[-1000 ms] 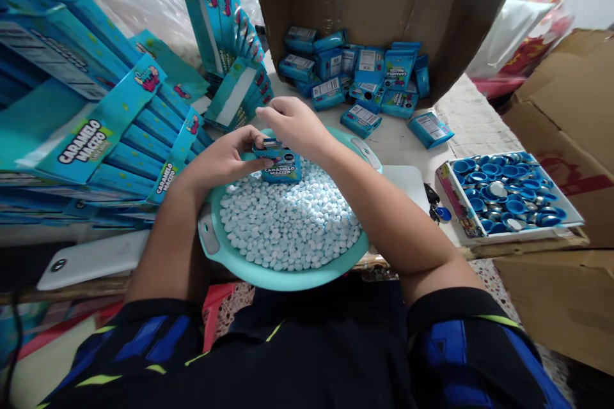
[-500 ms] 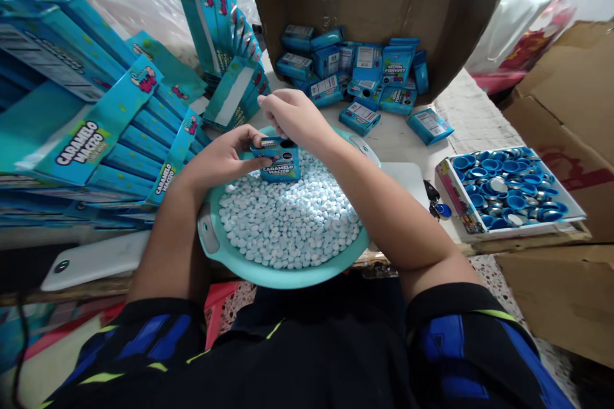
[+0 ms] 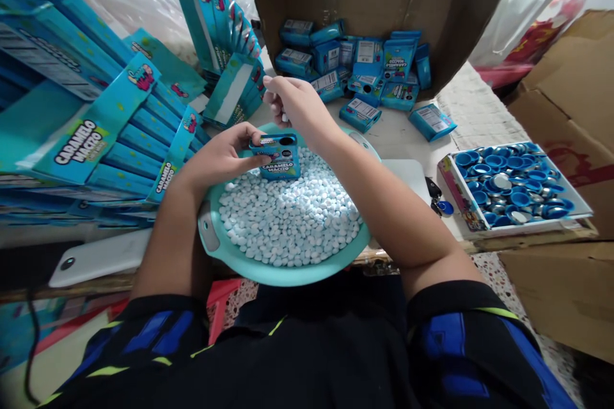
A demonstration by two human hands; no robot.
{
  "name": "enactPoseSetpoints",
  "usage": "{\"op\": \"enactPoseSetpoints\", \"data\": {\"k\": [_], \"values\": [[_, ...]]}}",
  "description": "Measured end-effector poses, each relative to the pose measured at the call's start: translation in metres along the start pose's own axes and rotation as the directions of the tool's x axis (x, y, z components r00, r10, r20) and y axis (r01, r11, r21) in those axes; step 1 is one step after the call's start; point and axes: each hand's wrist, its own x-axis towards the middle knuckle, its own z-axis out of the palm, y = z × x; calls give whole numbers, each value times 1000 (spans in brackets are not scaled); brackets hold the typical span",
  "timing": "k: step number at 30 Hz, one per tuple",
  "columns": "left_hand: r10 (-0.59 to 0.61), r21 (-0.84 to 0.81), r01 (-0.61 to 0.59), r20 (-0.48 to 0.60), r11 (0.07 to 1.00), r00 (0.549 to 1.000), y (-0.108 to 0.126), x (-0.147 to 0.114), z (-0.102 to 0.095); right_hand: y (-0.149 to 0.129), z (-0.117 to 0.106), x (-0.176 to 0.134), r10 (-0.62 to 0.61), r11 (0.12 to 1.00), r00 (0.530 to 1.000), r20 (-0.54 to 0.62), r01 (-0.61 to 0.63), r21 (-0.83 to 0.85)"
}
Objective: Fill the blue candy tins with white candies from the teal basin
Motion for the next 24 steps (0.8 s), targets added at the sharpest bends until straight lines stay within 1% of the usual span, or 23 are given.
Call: {"op": "enactPoseSetpoints", "data": {"k": [6,12,18,24], "values": [[-3,0,3,-1,1000,1000,1,0,0,0,-2,1,11,999,999,30,-12,53],[-11,-11,11,15,1000,1000,1,1,-1,0,2,1,25,997,999,48,-28,74],[-9,6,9,12,1000,1000,1,1,-1,-5,4,-5,60,998,997,53,-59,-6],[-14,9,14,0,1000,1000,1,0,-1,-3,2,-4,56,998,996,68,-55,-12]]}}
